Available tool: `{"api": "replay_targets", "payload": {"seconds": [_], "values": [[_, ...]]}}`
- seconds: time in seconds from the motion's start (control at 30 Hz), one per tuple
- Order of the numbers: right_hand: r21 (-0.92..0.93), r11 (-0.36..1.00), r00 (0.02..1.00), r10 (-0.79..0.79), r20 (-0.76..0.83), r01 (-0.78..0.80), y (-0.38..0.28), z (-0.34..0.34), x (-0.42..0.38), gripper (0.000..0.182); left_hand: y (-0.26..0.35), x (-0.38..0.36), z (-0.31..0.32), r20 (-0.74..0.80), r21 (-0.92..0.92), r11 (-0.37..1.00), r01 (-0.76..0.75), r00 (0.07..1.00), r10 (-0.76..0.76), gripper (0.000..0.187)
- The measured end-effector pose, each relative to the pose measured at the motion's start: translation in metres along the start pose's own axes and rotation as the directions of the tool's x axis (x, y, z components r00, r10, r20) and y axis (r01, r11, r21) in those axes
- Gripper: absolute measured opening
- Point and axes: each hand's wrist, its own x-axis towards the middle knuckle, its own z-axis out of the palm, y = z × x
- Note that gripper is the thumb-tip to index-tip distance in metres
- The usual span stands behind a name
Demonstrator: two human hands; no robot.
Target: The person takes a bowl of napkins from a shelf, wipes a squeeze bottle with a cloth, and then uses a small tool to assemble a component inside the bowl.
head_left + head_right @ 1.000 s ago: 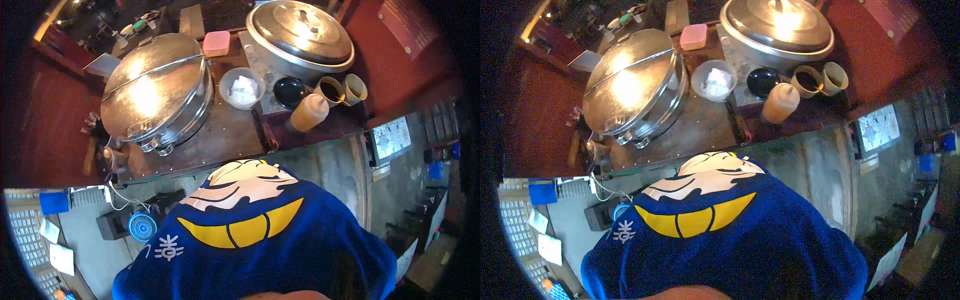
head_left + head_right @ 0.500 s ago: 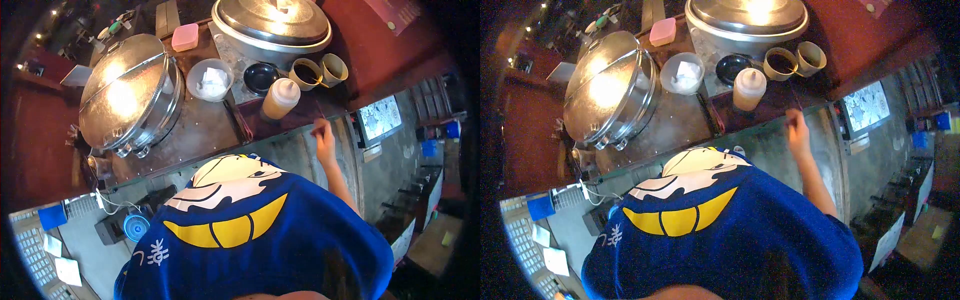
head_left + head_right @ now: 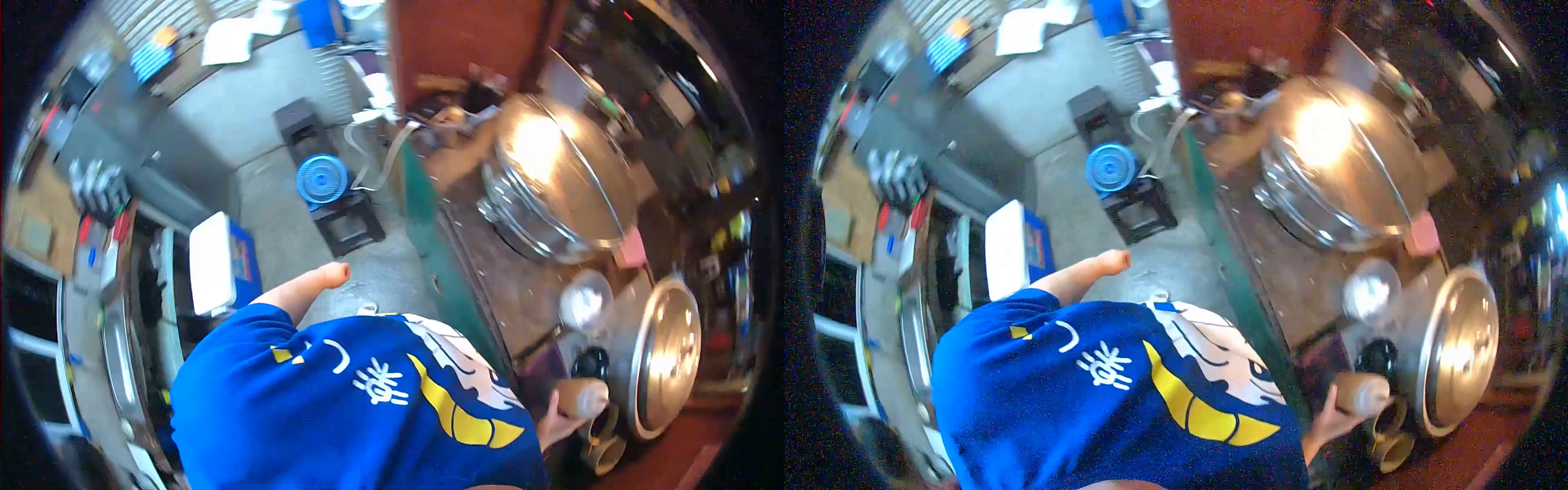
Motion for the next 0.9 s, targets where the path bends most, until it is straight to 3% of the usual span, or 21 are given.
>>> {"api": "replay_targets", "payload": {"seconds": [0.03, 0.07, 0.1, 0.13, 0.17, 0.2, 0.23, 0.27, 0.43, 0.5, 0.53, 0.6, 0.67, 0.7, 0.77, 0.83, 0.9], "values": [[-0.061, 0.998, 0.999, 0.03, 0.027, -0.028, 0.005, -0.001, -0.005, 0.088, -0.029, -0.016, 0.009, 0.026, -0.017, 0.997, 0.078, 0.997, -0.077, 0.025], [-0.13, 0.99, 0.997, 0.067, 0.037, -0.062, 0.005, 0.003, -0.008, 0.092, -0.061, -0.033, 0.02, -0.032, 0.078, 0.993, 0.09, 0.996, -0.088, 0.025], [-0.17, 0.985, 1.0, -0.008, 0.016, 0.011, -0.013, 0.01, -0.007, 0.092, -0.09, -0.051, 0.03, 0.06, 0.14, 0.977, 0.163, 0.983, -0.172, 0.028], [-0.219, 0.973, 0.997, -0.078, -0.007, 0.075, -0.036, 0.015, -0.008, 0.093, -0.105, -0.078, 0.028, 0.165, 0.057, 0.951, 0.304, 0.936, -0.309, 0.029], [-0.2, 0.98, 1.0, -0.02, -0.017, 0.016, -0.061, 0.025, -0.009, 0.095, -0.145, -0.102, 0.062, -0.016, 0.023, 0.931, 0.364, 0.932, -0.363, 0.028], [-0.18, 0.983, 0.999, 0.039, -0.027, -0.043, -0.087, 0.035, -0.009, 0.096, -0.175, -0.125, 0.071, 0.145, 0.104, 0.93, 0.352, 0.92, -0.364, 0.03], [-0.114, 0.993, 0.999, 0.04, 0.034, -0.036, -0.12, 0.046, -0.012, 0.096, -0.187, -0.158, 0.064, 0.309, 0.131, 0.922, 0.365, 0.868, -0.388, 0.032], [-0.046, 0.998, 0.995, 0.037, 0.093, -0.032, -0.15, 0.065, -0.018, 0.096, -0.207, -0.18, 0.066, 0.352, 0.107, 0.913, 0.394, 0.843, -0.406, 0.033], [0.386, 0.92, 0.97, -0.036, 0.239, -0.061, -0.264, 0.196, -0.08, 0.097, -0.319, -0.252, 0.058, 0.286, -0.117, 0.797, 0.592, 0.789, -0.544, 0.034], [0.427, 0.901, 0.935, -0.09, 0.344, -0.071, -0.294, 0.251, -0.101, 0.097, -0.361, -0.26, 0.039, 0.233, -0.179, 0.767, 0.616, 0.784, -0.575, 0.034], [0.405, 0.913, 0.91, -0.13, 0.394, -0.045, -0.308, 0.279, -0.109, 0.094, -0.38, -0.258, 0.027, 0.199, -0.209, 0.756, 0.62, 0.784, -0.588, 0.035], [0.543, 0.84, 0.865, -0.274, 0.42, 0.003, -0.371, 0.329, -0.135, 0.082, -0.416, -0.241, 0.0, 0.117, -0.252, 0.757, 0.603, 0.796, -0.595, 0.035], [0.643, 0.761, 0.789, -0.337, 0.513, -0.093, -0.422, 0.374, -0.158, 0.081, -0.483, -0.209, 0.004, 0.024, -0.282, 0.815, 0.505, 0.854, -0.52, 0.038], [0.654, 0.745, 0.743, -0.364, 0.562, -0.13, -0.44, 0.396, -0.166, 0.08, -0.485, -0.198, -0.019, -0.008, -0.361, 0.772, 0.523, 0.826, -0.563, 0.037], [0.66, 0.715, 0.667, -0.377, 0.643, -0.232, -0.473, 0.439, -0.181, 0.083, -0.518, -0.165, -0.028, -0.012, -0.629, 0.654, 0.42, 0.836, -0.549, 0.03], [0.652, 0.677, 0.614, -0.364, 0.7, -0.342, -0.508, 0.481, -0.196, 0.086, -0.531, -0.133, -0.052, 0.036, -0.892, 0.384, 0.238, 0.885, -0.464, 0.02], [0.66, 0.629, 0.572, -0.386, 0.724, -0.411, -0.536, 0.525, -0.206, 0.085, -0.529, -0.106, -0.093, 0.022, -0.91, 0.37, 0.188, 0.912, -0.409, 0.018]]}}
